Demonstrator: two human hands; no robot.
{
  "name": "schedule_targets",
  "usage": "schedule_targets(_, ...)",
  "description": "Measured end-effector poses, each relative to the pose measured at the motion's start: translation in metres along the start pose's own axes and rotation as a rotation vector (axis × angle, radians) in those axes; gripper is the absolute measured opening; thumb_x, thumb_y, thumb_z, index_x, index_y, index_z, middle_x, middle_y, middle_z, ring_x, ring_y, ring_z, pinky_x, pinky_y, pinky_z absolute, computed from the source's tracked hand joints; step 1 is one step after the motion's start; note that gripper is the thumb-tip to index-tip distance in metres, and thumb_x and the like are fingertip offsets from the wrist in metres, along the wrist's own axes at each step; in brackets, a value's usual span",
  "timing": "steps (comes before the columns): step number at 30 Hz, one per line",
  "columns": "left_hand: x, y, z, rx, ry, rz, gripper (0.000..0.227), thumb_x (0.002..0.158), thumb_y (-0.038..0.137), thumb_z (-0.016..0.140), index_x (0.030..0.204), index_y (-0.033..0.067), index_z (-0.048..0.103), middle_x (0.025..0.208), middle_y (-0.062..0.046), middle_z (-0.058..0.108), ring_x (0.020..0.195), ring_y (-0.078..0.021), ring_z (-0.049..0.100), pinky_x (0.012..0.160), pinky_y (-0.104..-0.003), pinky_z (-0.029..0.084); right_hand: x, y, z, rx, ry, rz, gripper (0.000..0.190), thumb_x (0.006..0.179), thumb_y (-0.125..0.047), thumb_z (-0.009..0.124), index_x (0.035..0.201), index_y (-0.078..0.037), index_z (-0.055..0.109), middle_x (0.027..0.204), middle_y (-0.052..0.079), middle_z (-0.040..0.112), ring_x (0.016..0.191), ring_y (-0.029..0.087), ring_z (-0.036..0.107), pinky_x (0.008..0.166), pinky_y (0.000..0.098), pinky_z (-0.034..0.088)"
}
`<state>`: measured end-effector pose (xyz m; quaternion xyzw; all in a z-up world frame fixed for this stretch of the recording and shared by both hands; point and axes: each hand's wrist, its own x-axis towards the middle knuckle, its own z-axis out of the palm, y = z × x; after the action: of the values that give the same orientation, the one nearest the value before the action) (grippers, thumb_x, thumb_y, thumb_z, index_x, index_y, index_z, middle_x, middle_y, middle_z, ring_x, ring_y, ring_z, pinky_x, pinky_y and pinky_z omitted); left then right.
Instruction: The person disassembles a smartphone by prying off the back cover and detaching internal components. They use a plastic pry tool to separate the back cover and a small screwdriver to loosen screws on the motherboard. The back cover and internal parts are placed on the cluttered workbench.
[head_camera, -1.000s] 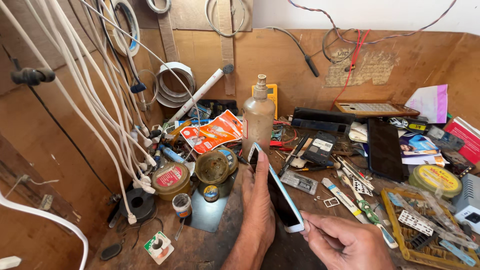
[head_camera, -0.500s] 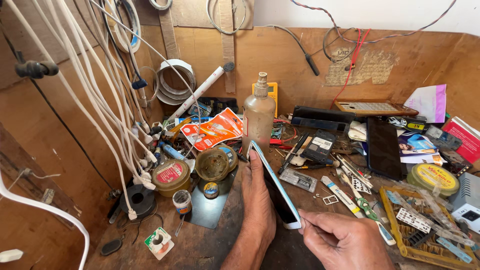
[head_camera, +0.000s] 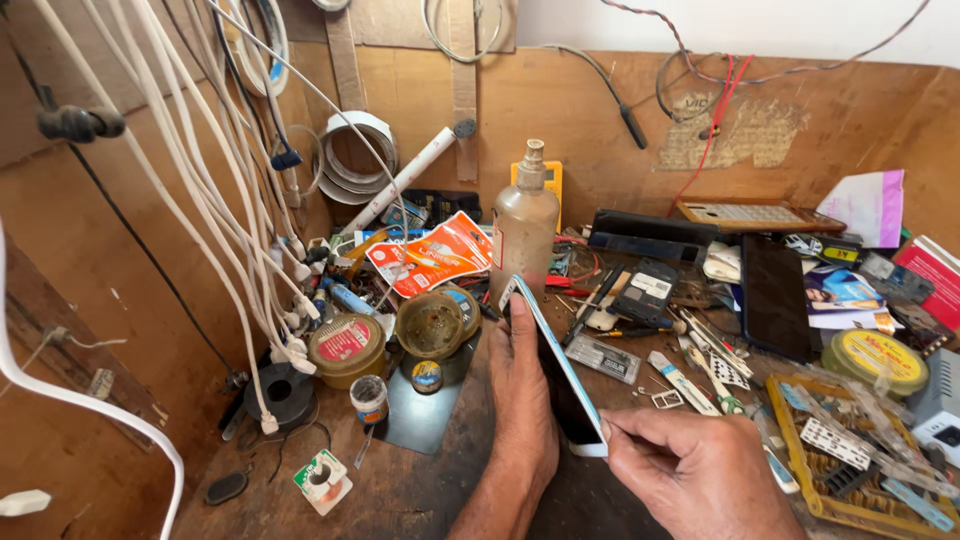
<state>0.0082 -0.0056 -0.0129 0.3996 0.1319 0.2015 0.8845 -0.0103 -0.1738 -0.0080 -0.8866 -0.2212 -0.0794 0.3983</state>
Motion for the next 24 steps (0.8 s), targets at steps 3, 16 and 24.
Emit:
schedule_targets(3,0.000,-0.001,0.002,0.015,-0.020,0.044,0.078,0.089,0.063,0.058,0.143,0.0058,0.052,0.124,-0.012,0.062,0.113,-0.0200,0.058,0.098,-0.036,0.047,0.002,-0.003,0.000,-0.003,0.008,0.046,0.028,0.082,-0.019,0.081,0.109,-0.011,0.084,0.082,0.007,0.082,0.072,0.011,0.078,0.069,0.0272,0.065)
schedule_targets(16,-0.003,0.007,0.002,-0.037,0.011,-0.019,0.070,0.087,0.060,0.060,0.134,0.0085,0.056,0.110,-0.005,0.064,0.101,-0.0149,0.062,0.086,-0.032,0.051,0.029,-0.057,-0.003,-0.051,0.088,0.026,0.027,0.078,-0.020,0.081,0.103,-0.009,0.081,0.076,0.014,0.081,0.065,0.019,0.075,0.062,0.0335,0.061)
schedule_targets(24,-0.010,0.011,0.002,0.009,-0.076,0.059,0.067,0.084,0.045,0.074,0.133,0.0034,0.054,0.116,-0.007,0.064,0.103,-0.0147,0.061,0.088,-0.030,0.051,0.033,-0.056,-0.002,0.020,0.103,0.060,0.028,0.078,-0.020,0.080,0.104,-0.008,0.081,0.075,0.012,0.083,0.065,0.016,0.075,0.061,0.0319,0.061)
